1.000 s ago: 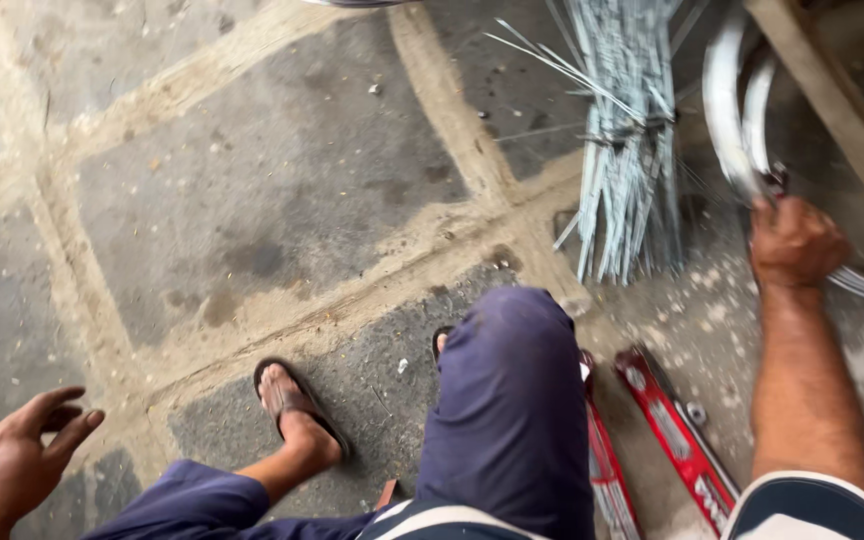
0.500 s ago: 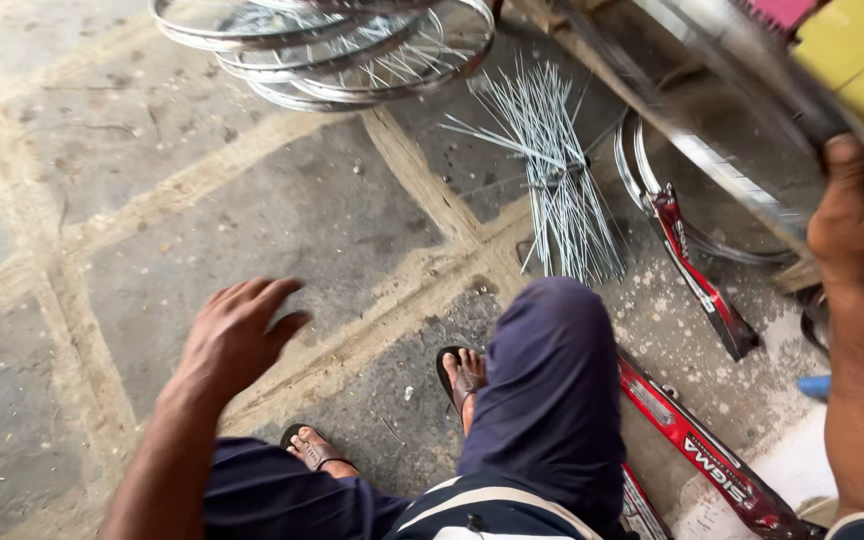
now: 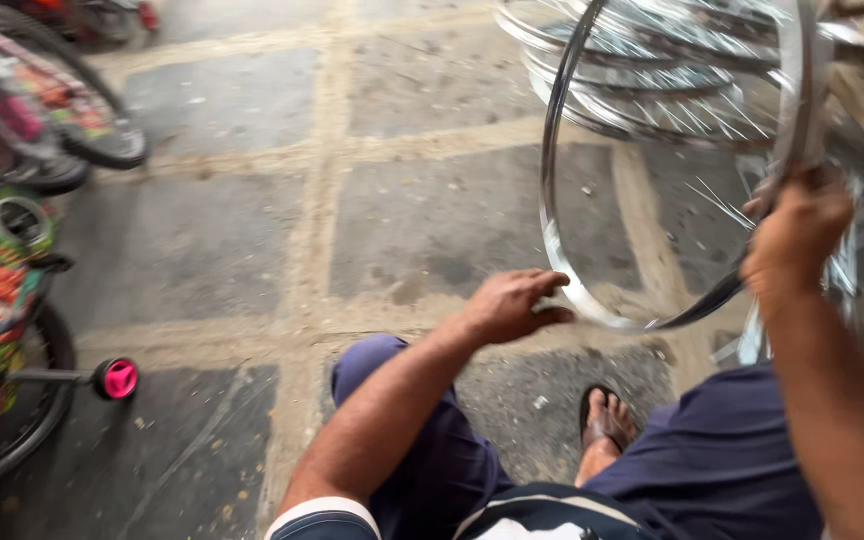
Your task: The person sits on the floor and installs spokes into a bicycle wheel rim, threading them through the hub and tightening them by hand. They then pick up a separate rim and a bundle of spokes, preparing to continue the assembly.
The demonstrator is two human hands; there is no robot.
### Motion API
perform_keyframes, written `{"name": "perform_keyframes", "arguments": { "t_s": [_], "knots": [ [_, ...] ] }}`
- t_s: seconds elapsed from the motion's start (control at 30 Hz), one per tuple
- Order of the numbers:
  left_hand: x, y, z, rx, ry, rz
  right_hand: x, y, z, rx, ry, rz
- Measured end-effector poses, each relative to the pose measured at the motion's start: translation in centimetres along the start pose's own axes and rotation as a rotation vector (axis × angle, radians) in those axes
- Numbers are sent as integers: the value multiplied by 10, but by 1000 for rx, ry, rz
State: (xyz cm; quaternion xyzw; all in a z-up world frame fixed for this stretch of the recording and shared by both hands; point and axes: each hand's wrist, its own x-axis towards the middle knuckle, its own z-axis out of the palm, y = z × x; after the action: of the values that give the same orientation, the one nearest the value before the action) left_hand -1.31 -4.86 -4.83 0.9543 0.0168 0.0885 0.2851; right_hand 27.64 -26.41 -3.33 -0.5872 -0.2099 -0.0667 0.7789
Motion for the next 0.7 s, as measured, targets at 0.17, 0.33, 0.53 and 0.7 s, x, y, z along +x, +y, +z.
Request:
{"name": "perform_keyframes", "arguments": {
  "t_s": [0.17,0.33,0.53,0.7],
  "knots": [
    [-15,4,20,-234,141,3,-54,3,107,51,-68,279],
    [-17,4,19,-493,42,-42,-77,-24,172,176,-318,370],
    [-6,-3,-1,-1160,375,-167,-91,-16,202,352,-456,565],
    [-4,-26,-38,-1250,518,-147,-173,68,166,-133,-1046,119]
  ]
}}
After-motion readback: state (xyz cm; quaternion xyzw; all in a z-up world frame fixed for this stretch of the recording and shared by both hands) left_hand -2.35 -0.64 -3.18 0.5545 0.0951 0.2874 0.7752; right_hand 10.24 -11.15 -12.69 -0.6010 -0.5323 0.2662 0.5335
